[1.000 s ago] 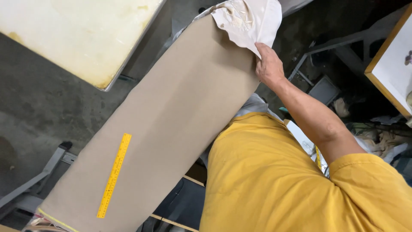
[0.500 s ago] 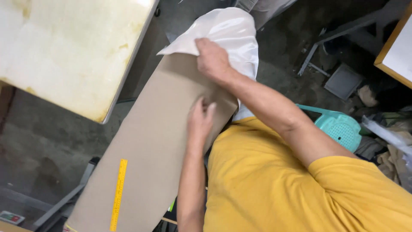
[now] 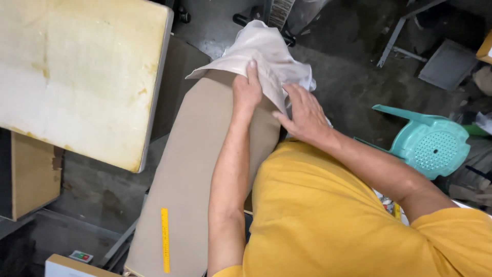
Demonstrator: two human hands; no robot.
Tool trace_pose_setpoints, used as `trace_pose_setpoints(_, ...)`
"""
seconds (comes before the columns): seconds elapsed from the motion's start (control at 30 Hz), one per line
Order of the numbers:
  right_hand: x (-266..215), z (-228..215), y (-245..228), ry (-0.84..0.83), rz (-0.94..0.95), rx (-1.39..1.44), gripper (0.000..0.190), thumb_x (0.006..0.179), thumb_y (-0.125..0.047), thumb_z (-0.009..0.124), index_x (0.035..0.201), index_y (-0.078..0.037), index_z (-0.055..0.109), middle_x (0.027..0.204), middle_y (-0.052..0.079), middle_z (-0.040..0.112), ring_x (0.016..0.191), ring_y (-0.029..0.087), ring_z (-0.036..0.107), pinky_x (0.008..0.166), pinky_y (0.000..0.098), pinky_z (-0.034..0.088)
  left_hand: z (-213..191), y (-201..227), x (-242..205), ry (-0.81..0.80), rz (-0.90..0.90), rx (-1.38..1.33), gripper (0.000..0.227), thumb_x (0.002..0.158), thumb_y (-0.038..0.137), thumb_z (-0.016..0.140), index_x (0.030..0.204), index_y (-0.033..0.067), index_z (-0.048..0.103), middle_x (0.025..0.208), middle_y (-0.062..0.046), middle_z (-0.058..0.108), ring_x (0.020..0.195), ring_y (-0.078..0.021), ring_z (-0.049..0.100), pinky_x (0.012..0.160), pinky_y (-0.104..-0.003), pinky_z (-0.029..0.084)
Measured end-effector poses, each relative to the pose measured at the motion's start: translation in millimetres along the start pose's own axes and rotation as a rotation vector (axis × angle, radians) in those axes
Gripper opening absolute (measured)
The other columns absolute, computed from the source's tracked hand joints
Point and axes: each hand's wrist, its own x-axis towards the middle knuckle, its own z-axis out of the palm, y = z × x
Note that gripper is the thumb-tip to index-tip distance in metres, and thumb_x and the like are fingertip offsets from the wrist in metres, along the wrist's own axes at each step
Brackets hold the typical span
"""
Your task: The person irons a white garment with embroidery on an ironing board. They use a steam iron to smooth the fabric, frequently adjusting the garment's position and flipping it over to iron different sections.
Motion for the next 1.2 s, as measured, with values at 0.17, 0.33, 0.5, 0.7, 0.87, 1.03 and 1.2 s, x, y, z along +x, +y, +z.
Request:
trace_pose_setpoints(0.17,3,24,31,-0.191,0.288,0.109,0.076,0.097,-0.027,0.07,0.155,0.004,0.033,0.146,0.033,0.047,0.138,0.05,0.048,0.116,0.0583,0.037,-22,63,21,0.129,0.0,-0.064,0.081,0.099,0.058,0.039,0.123,-0.0139,0.067,0.123,-0.037,0.066,0.13,-0.0436,0.057,0.113,-0.053,0.043)
trace_pose_setpoints(0.33,31,33,76,0.056,0.072,0.055,0.054,0.089,-0.008,0.061,0.141,-0.02,0.063,0.129,0.006,0.068,0.117,0.032,0.068,0.097,0.047,0.054,-56,73,15,0.359,-0.03,-0.053,0.079,0.099,0.059,0.042,0.115,-0.012,0.072,0.116,-0.036,0.069,0.126,-0.0407,0.06,0.109,-0.052,0.046)
trace_pose_setpoints(0.5,39,5,33,0.076,-0.124,0.168,0.049,0.09,-0.004,0.054,0.133,-0.02,0.068,0.116,0.003,0.07,0.111,0.03,0.07,0.098,0.0454,0.056,-103,59,-3,0.533,-0.056,-0.221,0.07,0.101,0.053,0.052,0.13,-0.0097,0.064,0.131,-0.031,0.066,0.129,-0.0351,0.061,0.114,-0.045,0.047)
trace_pose_setpoints(0.7,33,24,-6,0.033,-0.204,0.332,0.043,0.088,-0.002,0.055,0.125,-0.016,0.071,0.106,0.009,0.073,0.099,0.036,0.073,0.083,0.0477,0.059,-120,39,-46,0.332,-0.051,-0.666,0.096,0.099,0.066,0.035,0.137,-0.022,0.043,0.124,-0.04,0.062,0.117,-0.046,0.067,0.101,-0.056,0.056)
trace_pose_setpoints(0.87,64,23,-11,-0.02,-0.188,0.27,0.032,0.093,-0.006,0.055,0.12,-0.013,0.071,0.098,0.012,0.073,0.09,0.038,0.074,0.074,0.0508,0.058,-53,-68,-47,0.049,0.013,-0.615,0.073,0.109,0.047,0.02,0.144,-0.0142,0.038,0.122,-0.035,0.064,0.104,-0.0442,0.072,0.086,-0.049,0.062)
trace_pose_setpoints(1.03,86,41,-2,-0.016,0.118,0.455,0.017,0.098,-0.016,0.055,0.097,-0.007,0.069,0.08,0.021,0.069,0.089,0.042,0.071,0.073,0.0511,0.052,-22,-15,-94,-0.082,0.373,-0.069,0.065,0.104,0.02,0.048,0.152,-0.0192,0.027,0.143,-0.047,0.044,0.132,-0.0597,0.048,0.112,-0.064,0.043)
trace_pose_setpoints(1.2,111,55,-33,0.032,0.185,0.578,0.017,0.097,-0.022,0.058,0.092,-0.012,0.071,0.077,0.016,0.07,0.085,0.034,0.073,0.073,0.0468,0.054,38,-75,-66,-0.186,0.03,0.093,0.07,0.088,0.053,0.065,0.137,0.004,0.056,0.124,-0.023,0.065,0.123,-0.0403,0.062,0.104,-0.055,0.049)
